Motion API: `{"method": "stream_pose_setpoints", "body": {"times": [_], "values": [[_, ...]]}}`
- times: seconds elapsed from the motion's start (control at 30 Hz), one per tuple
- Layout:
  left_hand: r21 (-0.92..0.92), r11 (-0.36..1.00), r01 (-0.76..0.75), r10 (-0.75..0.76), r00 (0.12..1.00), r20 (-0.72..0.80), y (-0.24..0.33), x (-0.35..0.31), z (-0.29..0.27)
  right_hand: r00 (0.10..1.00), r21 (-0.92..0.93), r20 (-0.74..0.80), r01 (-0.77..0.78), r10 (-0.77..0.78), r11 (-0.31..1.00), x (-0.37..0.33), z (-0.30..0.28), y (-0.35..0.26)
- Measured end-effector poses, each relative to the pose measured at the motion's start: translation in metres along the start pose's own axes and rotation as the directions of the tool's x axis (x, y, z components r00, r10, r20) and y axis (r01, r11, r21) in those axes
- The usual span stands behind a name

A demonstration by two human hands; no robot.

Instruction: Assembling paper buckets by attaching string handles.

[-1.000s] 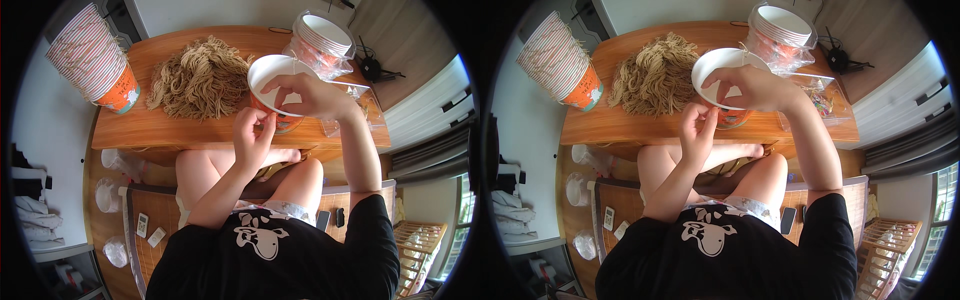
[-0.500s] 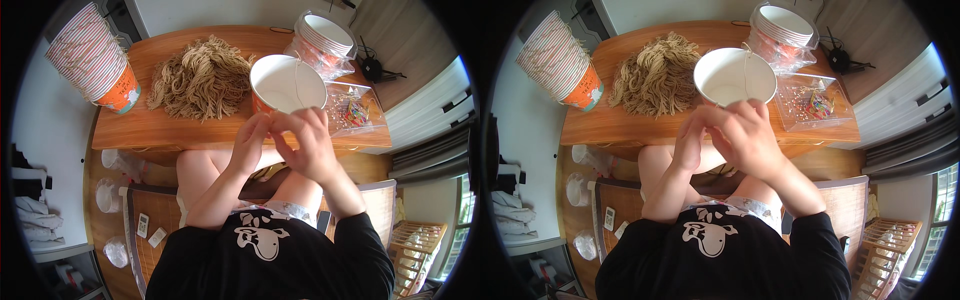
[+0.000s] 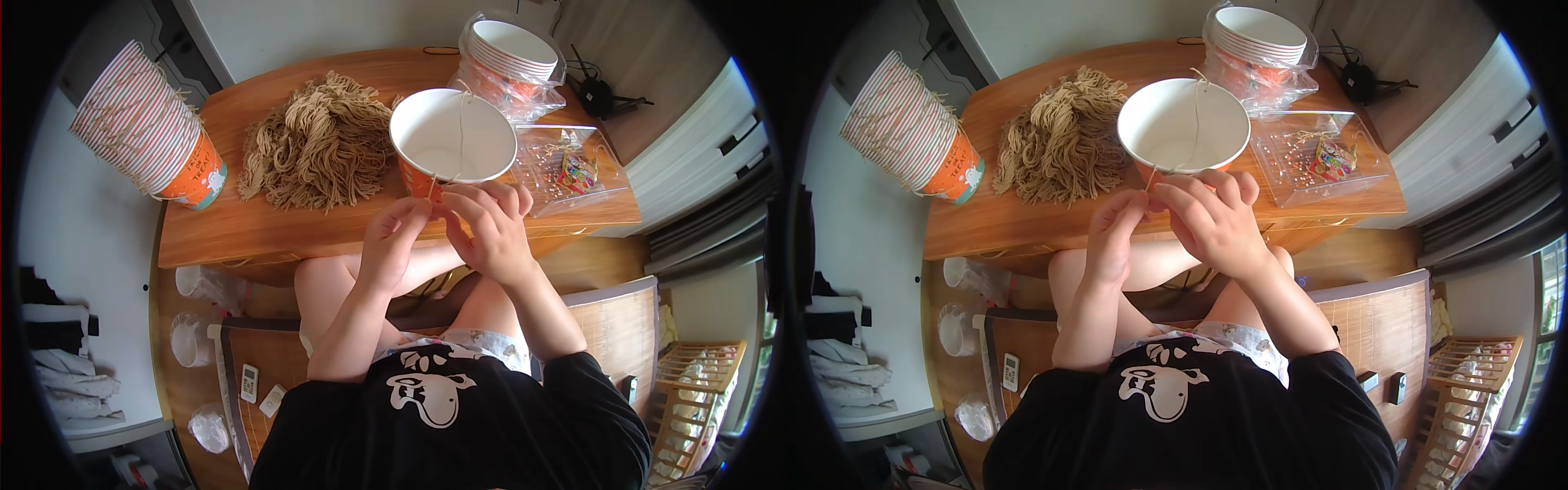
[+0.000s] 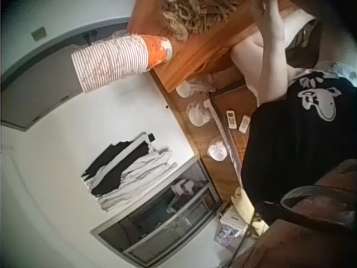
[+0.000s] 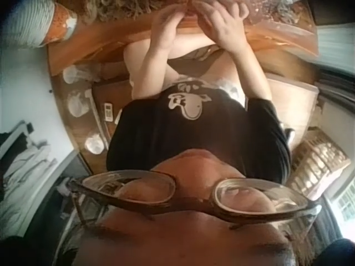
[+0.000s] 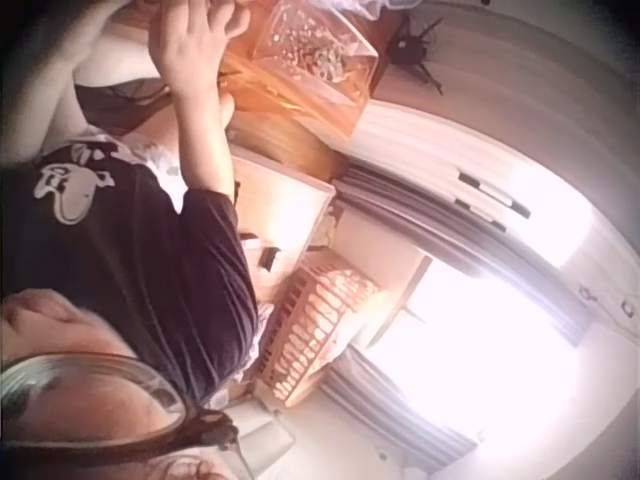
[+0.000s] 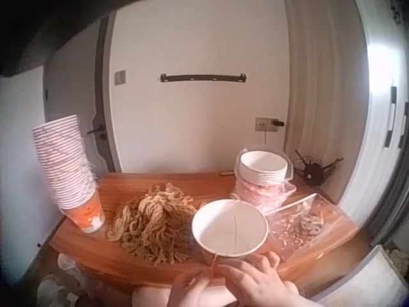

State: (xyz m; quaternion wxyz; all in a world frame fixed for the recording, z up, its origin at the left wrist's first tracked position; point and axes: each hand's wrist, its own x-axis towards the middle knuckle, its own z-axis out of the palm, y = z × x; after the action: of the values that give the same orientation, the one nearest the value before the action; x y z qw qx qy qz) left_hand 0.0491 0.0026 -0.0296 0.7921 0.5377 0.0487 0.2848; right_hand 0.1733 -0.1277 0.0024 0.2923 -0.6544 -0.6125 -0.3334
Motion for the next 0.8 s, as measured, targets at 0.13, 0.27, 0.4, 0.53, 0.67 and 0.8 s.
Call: {"method": "stream_pose_setpoints", "body": {"times": [0.13,0.27,0.4,0.53,0.67,0.8], "values": [[0.039,0.998,-0.049,0.049,0.999,0.004,0.001,0.004,-0.006,0.993,-0.060,-0.117,0.009,-0.016,0.998,0.006,0.002,0.007],[0.152,0.988,-0.038,0.038,0.999,0.000,0.006,0.008,-0.010,0.985,0.128,0.055,-0.168,0.162,0.978,0.023,-0.007,0.018],[0.160,0.986,0.036,-0.035,0.999,-0.009,0.003,0.011,-0.021,0.983,0.146,0.059,-0.183,0.176,0.972,0.025,-0.010,0.021],[0.084,0.995,-0.046,0.048,0.999,-0.025,0.003,0.010,-0.016,0.979,0.271,0.049,-0.206,0.200,0.940,0.022,-0.015,0.020],[0.044,0.997,-0.068,0.068,0.998,0.000,-0.004,0.010,-0.019,0.955,0.494,0.071,-0.285,0.289,0.821,0.010,-0.010,0.021],[0.048,0.995,-0.085,0.085,0.996,-0.008,-0.004,0.007,-0.014,0.927,0.561,0.035,-0.327,0.373,0.761,-0.001,-0.012,0.019]]}}
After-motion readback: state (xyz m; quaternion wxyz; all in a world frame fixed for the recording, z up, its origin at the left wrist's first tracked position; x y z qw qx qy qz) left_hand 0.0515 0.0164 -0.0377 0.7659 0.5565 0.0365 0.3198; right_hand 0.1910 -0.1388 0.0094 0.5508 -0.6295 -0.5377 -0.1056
